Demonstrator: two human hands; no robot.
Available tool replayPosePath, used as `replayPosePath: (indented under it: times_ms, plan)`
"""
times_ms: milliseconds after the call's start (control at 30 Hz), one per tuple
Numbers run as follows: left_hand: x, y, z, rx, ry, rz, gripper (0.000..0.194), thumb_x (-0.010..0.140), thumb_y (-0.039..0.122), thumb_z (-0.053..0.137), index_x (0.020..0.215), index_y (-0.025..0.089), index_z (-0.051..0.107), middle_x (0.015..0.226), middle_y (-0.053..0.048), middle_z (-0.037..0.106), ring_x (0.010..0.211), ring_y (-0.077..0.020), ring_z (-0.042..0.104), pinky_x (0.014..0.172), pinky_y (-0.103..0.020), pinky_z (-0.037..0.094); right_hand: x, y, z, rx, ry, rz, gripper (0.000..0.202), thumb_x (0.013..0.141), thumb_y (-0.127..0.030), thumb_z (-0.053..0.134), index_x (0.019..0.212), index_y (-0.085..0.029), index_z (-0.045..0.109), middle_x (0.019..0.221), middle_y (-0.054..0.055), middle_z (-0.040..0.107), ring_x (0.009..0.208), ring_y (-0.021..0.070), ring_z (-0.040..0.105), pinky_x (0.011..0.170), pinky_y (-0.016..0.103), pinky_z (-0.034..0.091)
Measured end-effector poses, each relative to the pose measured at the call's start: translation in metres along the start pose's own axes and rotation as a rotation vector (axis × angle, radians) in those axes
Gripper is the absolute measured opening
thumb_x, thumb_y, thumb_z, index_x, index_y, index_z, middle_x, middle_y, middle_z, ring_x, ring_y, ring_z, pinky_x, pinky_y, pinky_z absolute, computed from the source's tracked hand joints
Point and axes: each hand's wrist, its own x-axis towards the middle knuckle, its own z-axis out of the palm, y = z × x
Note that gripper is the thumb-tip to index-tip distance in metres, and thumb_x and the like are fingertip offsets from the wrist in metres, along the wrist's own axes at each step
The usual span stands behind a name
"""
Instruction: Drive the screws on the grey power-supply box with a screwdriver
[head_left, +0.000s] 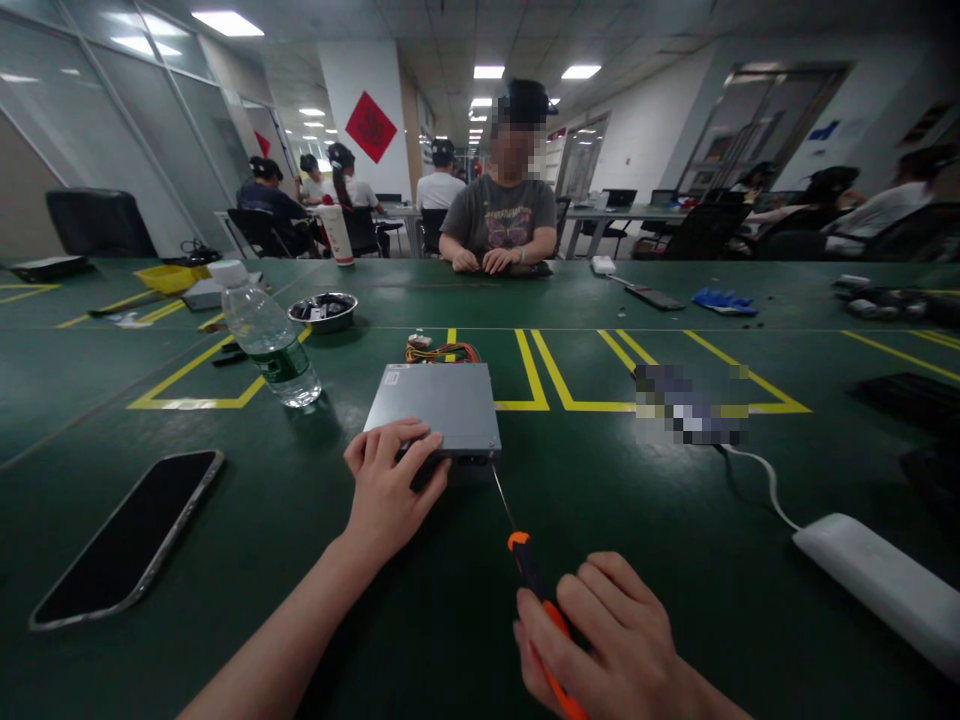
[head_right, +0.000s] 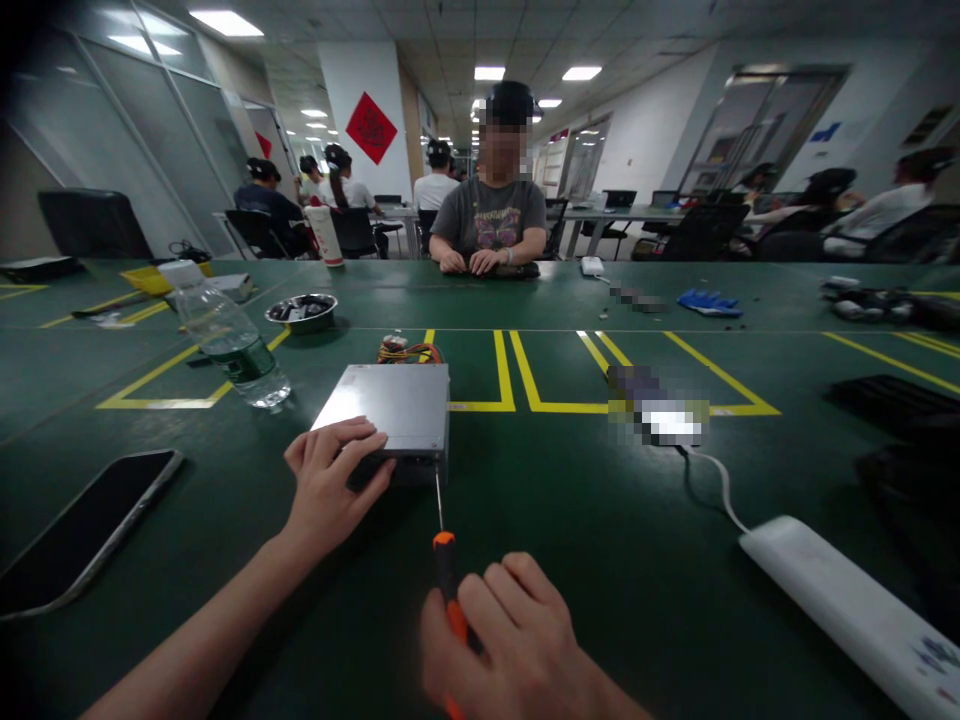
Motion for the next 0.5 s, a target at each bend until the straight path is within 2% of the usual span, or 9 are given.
replayPosePath:
  times_ms: [100, 167, 267, 367, 500]
  plan:
    - [0.000, 0.000, 0.000, 0.001, -0.002, -0.001, 0.024, 0.077, 0.026, 0.059, 0.101, 0.026, 0.057, 0.106, -0.006, 0.059, 0.103, -0.0245, 0.053, 0.086, -0.043, 0.029, 0.000, -0.002, -0.001, 0.002, -0.051, 0.017, 0.014, 0.082, -0.026, 0.052, 0.089, -0.016, 0.058, 0.058, -0.001, 0.054, 0.051, 0.0109, 0.048, 0.050, 0.027, 0.033]
    - [-0.001, -0.001, 0.000, 0.003, -0.002, -0.003, 0.025, 0.076, 0.026, 0.059, 0.101, 0.027, 0.057, 0.106, -0.005, 0.059, 0.103, -0.0244, 0.053, 0.086, -0.043, 0.029, 0.001, -0.002, -0.001, 0.008, -0.051, 0.045, 0.018, 0.083, -0.027, 0.050, 0.092, -0.013, 0.057, 0.059, -0.001, 0.055, 0.050, 0.0105, 0.049, 0.048, 0.027, 0.033]
    - [0.000, 0.000, 0.000, 0.011, 0.002, 0.005, 0.024, 0.076, 0.026, 0.060, 0.100, 0.027, 0.057, 0.105, -0.005, 0.059, 0.102, -0.0242, 0.054, 0.086, -0.043, 0.029, 0.000, -0.003, 0.000, 0.029, -0.023, 0.065, 0.012, 0.081, -0.017, 0.049, 0.090, -0.012, 0.055, 0.058, -0.002, 0.055, 0.049, 0.0089, 0.048, 0.047, 0.025, 0.032]
    - [0.000, 0.000, 0.000, 0.017, 0.010, 0.019, 0.024, 0.076, 0.026, 0.060, 0.100, 0.026, 0.056, 0.104, -0.005, 0.059, 0.102, -0.0238, 0.054, 0.085, -0.042, 0.030, 0.001, -0.004, 0.005, 0.006, -0.020, 0.014, 0.010, 0.074, -0.007, 0.052, 0.076, -0.016, 0.055, 0.053, -0.003, 0.050, 0.047, 0.0085, 0.045, 0.048, 0.025, 0.030]
    - [0.000, -0.002, 0.002, 0.009, 0.025, 0.016, 0.026, 0.075, 0.025, 0.061, 0.100, 0.027, 0.057, 0.103, -0.004, 0.060, 0.101, -0.0240, 0.055, 0.085, -0.042, 0.030, 0.002, -0.007, 0.010, -0.013, -0.036, -0.029, 0.013, 0.071, -0.006, 0.051, 0.069, -0.019, 0.054, 0.052, -0.003, 0.046, 0.048, 0.0096, 0.041, 0.049, 0.026, 0.029]
